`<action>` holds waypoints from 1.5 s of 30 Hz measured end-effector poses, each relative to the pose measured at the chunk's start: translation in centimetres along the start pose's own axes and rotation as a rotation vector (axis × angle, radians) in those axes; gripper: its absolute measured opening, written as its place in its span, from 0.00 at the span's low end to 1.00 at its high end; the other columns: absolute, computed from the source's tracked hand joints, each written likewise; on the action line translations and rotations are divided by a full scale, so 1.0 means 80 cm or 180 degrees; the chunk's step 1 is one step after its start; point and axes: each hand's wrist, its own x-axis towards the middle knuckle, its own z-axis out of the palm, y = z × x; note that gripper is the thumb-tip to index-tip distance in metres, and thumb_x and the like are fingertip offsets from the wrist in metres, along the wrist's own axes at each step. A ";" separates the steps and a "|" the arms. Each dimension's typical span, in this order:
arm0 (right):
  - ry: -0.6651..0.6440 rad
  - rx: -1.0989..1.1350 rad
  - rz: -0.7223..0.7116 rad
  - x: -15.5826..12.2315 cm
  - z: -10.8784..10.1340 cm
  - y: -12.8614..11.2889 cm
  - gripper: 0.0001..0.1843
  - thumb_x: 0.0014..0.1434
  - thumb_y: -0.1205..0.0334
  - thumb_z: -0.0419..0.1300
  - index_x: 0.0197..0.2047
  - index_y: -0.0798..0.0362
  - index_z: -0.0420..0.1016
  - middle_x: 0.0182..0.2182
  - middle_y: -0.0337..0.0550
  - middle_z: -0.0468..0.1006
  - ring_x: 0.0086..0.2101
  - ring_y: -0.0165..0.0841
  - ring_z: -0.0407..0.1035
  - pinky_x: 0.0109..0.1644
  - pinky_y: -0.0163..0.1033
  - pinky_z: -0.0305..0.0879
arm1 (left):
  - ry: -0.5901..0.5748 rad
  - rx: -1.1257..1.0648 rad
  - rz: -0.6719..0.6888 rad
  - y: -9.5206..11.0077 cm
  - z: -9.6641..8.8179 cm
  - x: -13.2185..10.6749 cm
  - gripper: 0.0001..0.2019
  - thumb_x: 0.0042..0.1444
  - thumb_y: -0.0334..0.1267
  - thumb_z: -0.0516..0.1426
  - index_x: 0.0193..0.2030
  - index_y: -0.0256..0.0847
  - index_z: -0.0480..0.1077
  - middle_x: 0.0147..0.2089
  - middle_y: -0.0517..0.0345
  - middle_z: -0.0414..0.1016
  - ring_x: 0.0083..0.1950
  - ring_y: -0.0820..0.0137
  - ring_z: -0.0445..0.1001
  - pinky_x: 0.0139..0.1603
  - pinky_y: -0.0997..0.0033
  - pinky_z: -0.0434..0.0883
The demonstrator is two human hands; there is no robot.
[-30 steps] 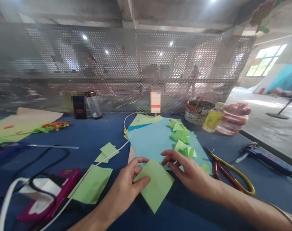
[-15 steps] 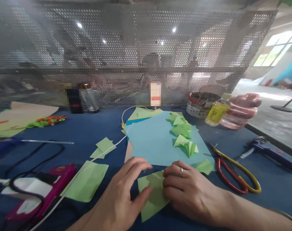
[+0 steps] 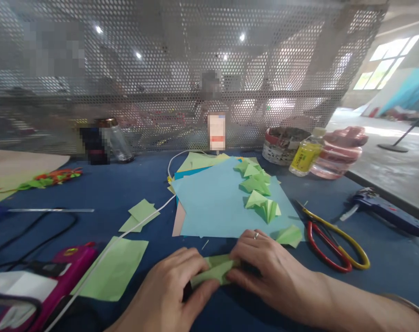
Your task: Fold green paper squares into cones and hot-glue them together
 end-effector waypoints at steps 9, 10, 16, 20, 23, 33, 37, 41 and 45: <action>-0.0032 -0.0123 0.0495 0.002 0.003 0.001 0.16 0.57 0.61 0.65 0.48 0.50 0.72 0.43 0.46 0.73 0.44 0.42 0.66 0.51 0.51 0.65 | 0.0280 0.0257 -0.0238 -0.006 0.010 0.002 0.09 0.61 0.34 0.54 0.48 0.45 0.65 0.46 0.54 0.71 0.47 0.60 0.73 0.44 0.61 0.72; -0.0073 -0.0142 0.0531 0.003 0.002 0.001 0.15 0.56 0.61 0.66 0.47 0.50 0.73 0.43 0.46 0.72 0.44 0.42 0.65 0.51 0.52 0.65 | 0.0263 0.0268 -0.0239 -0.007 0.011 0.003 0.10 0.61 0.35 0.54 0.50 0.45 0.65 0.48 0.53 0.70 0.50 0.59 0.72 0.47 0.58 0.72; -0.0188 -0.0209 0.0817 0.004 0.000 -0.001 0.15 0.52 0.60 0.69 0.41 0.53 0.71 0.40 0.46 0.71 0.44 0.44 0.63 0.50 0.53 0.64 | 0.0093 0.0205 -0.0409 -0.003 0.008 0.005 0.09 0.61 0.34 0.55 0.48 0.44 0.65 0.49 0.53 0.67 0.51 0.58 0.70 0.49 0.54 0.71; -0.0235 -0.0205 0.0859 0.005 0.000 -0.002 0.12 0.53 0.63 0.68 0.39 0.53 0.70 0.39 0.45 0.71 0.43 0.43 0.62 0.49 0.52 0.64 | 0.0011 0.0138 -0.0447 0.003 0.002 0.007 0.08 0.61 0.33 0.55 0.47 0.44 0.65 0.48 0.54 0.66 0.50 0.59 0.69 0.49 0.55 0.70; -0.0257 -0.0200 0.0859 0.005 0.000 -0.004 0.10 0.54 0.66 0.67 0.37 0.52 0.70 0.38 0.44 0.71 0.42 0.42 0.62 0.49 0.50 0.64 | -0.0069 0.0105 -0.0497 0.005 0.000 0.008 0.08 0.60 0.32 0.55 0.46 0.43 0.65 0.48 0.54 0.66 0.50 0.59 0.68 0.49 0.55 0.69; -0.0257 -0.0403 0.0838 0.005 0.001 -0.007 0.13 0.54 0.63 0.69 0.41 0.53 0.71 0.40 0.45 0.71 0.44 0.43 0.62 0.49 0.50 0.63 | -0.0096 0.0036 -0.0602 0.006 0.000 0.010 0.05 0.59 0.31 0.55 0.41 0.42 0.63 0.45 0.56 0.65 0.48 0.60 0.67 0.49 0.57 0.66; -0.0324 -0.0503 0.0794 0.002 0.001 -0.009 0.09 0.56 0.68 0.66 0.39 0.53 0.71 0.40 0.45 0.71 0.43 0.42 0.62 0.48 0.50 0.63 | -0.0185 0.0051 -0.0653 0.013 -0.004 0.013 0.04 0.60 0.30 0.54 0.39 0.42 0.63 0.44 0.56 0.65 0.47 0.61 0.68 0.48 0.59 0.66; -0.0333 -0.0432 0.0812 0.003 0.002 -0.009 0.08 0.56 0.70 0.66 0.35 0.53 0.69 0.38 0.43 0.72 0.41 0.41 0.63 0.48 0.48 0.63 | -0.0197 0.0057 -0.0684 0.014 -0.005 0.014 0.04 0.60 0.30 0.54 0.36 0.42 0.62 0.42 0.57 0.66 0.46 0.62 0.68 0.47 0.60 0.66; -0.0289 -0.0388 0.0820 0.004 0.003 -0.009 0.12 0.54 0.70 0.67 0.39 0.54 0.69 0.39 0.43 0.72 0.42 0.40 0.64 0.49 0.49 0.63 | -0.0079 -0.0019 -0.0581 0.007 -0.001 0.011 0.10 0.59 0.29 0.55 0.47 0.44 0.63 0.47 0.56 0.66 0.50 0.61 0.67 0.51 0.58 0.66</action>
